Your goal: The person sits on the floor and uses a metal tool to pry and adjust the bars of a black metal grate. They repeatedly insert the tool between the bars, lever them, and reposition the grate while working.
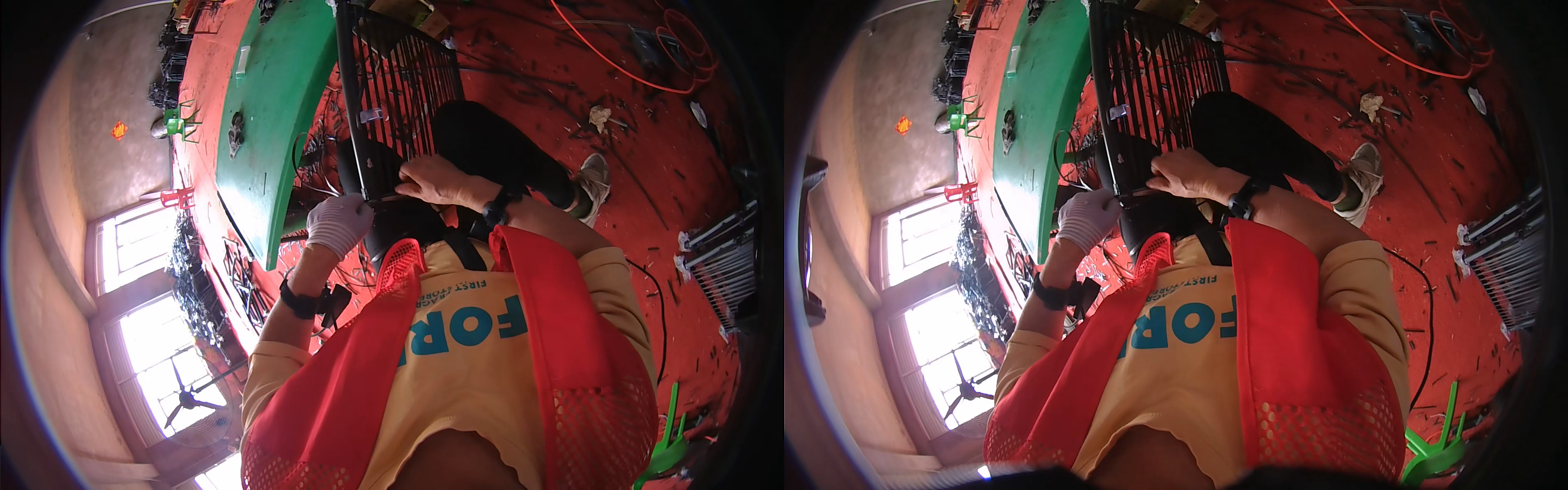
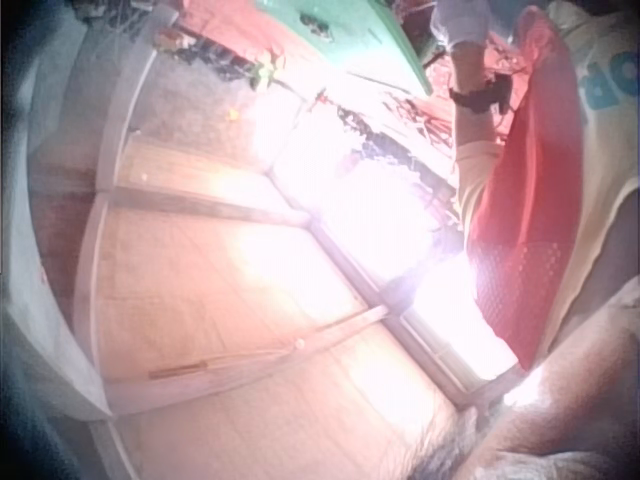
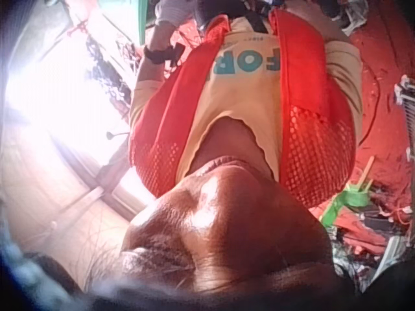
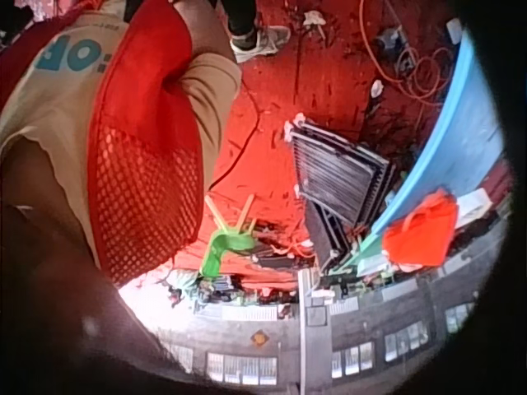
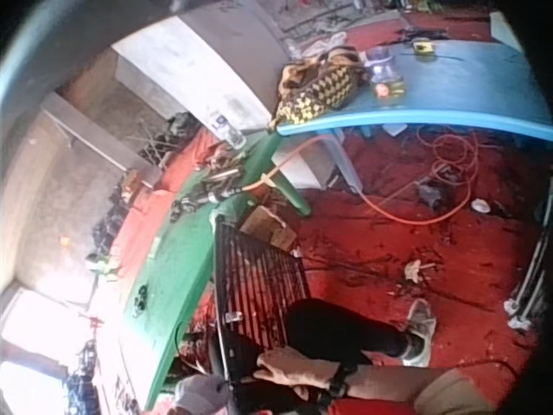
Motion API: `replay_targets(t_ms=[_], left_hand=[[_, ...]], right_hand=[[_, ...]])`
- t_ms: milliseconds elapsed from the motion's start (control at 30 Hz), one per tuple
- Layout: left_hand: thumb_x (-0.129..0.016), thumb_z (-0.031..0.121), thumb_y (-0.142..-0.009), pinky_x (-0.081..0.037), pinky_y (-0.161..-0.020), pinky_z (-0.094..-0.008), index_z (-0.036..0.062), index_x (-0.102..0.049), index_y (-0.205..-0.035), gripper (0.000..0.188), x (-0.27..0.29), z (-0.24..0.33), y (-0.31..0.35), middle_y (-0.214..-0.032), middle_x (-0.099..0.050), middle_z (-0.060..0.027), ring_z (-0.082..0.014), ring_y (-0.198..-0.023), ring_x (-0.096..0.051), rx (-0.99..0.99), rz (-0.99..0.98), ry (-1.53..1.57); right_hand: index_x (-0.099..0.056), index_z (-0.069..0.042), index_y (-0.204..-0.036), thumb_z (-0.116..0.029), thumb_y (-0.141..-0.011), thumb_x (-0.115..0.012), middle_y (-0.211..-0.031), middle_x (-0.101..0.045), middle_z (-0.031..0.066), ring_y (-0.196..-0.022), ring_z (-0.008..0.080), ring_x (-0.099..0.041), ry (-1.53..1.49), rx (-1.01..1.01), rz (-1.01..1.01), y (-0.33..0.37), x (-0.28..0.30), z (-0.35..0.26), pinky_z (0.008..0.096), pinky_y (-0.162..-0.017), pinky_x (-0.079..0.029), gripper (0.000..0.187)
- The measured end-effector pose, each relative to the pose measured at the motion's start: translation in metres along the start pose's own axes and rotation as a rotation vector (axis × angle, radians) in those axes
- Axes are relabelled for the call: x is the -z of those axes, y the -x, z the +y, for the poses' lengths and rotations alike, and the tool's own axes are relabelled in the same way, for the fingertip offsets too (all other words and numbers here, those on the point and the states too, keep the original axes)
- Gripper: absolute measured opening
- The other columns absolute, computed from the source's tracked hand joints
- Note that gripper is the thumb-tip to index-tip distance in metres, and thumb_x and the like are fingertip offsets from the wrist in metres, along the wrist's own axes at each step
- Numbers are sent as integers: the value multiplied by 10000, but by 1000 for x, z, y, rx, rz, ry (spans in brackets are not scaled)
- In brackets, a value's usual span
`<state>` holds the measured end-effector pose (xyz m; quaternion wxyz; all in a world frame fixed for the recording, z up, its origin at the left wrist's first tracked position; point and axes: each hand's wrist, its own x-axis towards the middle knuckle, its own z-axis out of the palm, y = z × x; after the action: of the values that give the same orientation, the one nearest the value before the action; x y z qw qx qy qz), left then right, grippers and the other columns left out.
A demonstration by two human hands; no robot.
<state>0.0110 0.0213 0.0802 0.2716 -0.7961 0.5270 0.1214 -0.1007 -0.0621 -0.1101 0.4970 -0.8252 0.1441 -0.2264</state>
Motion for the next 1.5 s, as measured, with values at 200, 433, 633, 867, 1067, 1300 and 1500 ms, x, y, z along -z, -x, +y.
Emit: replay_targets(t_ms=[200, 433, 633, 867, 1067, 1300, 1500], left_hand=[[-531, 342, -794, -514, -703, -466, 122, -681, -816, 267, -3, -2, 3, -748, -660, -160, -358, -750, -651, -14, 53, 23], [-532, 335, -796, -516, -680, -469, 128, -676, -802, 252, -11, -4, 0, -726, -655, -162, -363, -724, -649, -6, 81, -5], [-534, 332, -801, -514, -675, -470, 120, -673, -808, 253, -8, -5, 2, -717, -653, -157, -361, -717, -649, -5, 91, 8], [-526, 329, -806, -516, -692, -466, 124, -678, -840, 258, 4, 7, 0, -766, -662, -161, -358, -747, -651, -12, 0, -65], [-511, 287, -819, -519, -674, -468, 92, -673, -826, 254, 4, 20, -4, -771, -672, -150, -346, -750, -663, -28, -24, -184], [-509, 261, -843, -520, -646, -469, 104, -650, -828, 212, -4, 24, -11, -740, -666, -144, -338, -740, -666, -136, -21, -314], [-568, 267, -840, -522, -639, -462, 112, -643, -871, 175, -3, 25, -15, -801, -677, -142, -324, -787, -671, -113, -107, -380]], right_hand=[[-618, -57, -922, -262, -881, -632, -855, -642, 121, -852, 316, -632, -161, 83, -183, 5, -6, 9, 397, -725, -494, 210], [-623, -71, -874, -221, -873, -639, -882, -621, 86, -883, 283, -619, -206, 135, -197, -3, -13, 10, 379, -742, -481, 151], [-617, -57, -864, -197, -860, -645, -843, -583, 77, -854, 279, -601, -236, 121, -191, -8, -11, 2, 380, -752, -481, 143], [-631, -80, -930, -253, -875, -637, -910, -598, 102, -882, 306, -612, -130, 22, -246, -4, 3, -5, 399, -747, -484, 182], [-637, -74, -932, -264, -876, -636, -885, -617, 129, -853, 317, -623, -175, 15, -235, -3, 3, -5, 412, -732, -485, 198], [-645, -63, -909, -265, -863, -650, -817, -650, 130, -818, 324, -638, -217, 30, -163, -1, -2, -3, 419, -703, -486, 207], [-632, -63, -924, -264, -890, -620, -866, -637, 128, -860, 312, -625, -189, 2, -237, -3, -2, -5, 408, -742, -485, 204]])
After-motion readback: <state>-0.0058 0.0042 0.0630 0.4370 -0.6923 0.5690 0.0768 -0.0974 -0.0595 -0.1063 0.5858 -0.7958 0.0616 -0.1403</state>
